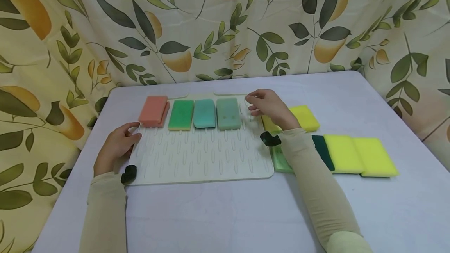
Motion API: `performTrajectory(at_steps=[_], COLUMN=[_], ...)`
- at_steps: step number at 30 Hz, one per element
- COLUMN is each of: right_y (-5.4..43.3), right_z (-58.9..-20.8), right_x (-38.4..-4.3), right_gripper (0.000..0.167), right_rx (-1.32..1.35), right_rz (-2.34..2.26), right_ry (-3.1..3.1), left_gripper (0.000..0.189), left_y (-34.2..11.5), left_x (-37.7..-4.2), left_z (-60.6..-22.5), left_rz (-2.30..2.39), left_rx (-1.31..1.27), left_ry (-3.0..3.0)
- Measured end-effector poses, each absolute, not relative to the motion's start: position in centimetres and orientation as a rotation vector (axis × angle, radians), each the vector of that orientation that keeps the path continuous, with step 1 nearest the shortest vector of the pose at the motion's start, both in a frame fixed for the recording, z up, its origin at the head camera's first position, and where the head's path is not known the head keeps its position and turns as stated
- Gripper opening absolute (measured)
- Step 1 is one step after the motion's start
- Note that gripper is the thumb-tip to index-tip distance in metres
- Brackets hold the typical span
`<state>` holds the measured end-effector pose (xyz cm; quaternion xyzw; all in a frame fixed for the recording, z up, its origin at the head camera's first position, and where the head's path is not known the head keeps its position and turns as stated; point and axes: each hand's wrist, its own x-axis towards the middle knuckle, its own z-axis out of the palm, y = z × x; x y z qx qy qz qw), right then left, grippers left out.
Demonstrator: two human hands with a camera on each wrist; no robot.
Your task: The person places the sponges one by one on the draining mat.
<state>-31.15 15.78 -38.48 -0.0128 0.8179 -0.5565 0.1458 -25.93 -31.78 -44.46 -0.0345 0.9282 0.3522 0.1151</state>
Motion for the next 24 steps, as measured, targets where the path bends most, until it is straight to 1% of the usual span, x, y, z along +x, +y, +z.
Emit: performTrajectory(at_steps=[11,19,24], right_y=[19.8,21.9,23.0], right_z=[-36.8,-36.5,-36.7], right_x=[-30.4,-30.3,-30.2], right_gripper=[0.056,0.069,0.074], right_rx=[0.003,0.099,0.161], right_rz=[-1.656,-1.386,-1.326], right_ry=[2.494,2.721,2.747], left_gripper=[0.062,0.061,0.061], left_y=[-31.7,-31.6,-31.5], left_x=[-25.9,-25.8,-25.8], left_z=[-44.4,-44.4,-44.4], left_rz=[1.029,1.03,1.034], left_rx=[-0.117,-0.124,-0.125], left_ry=[2.711,2.723,2.72])
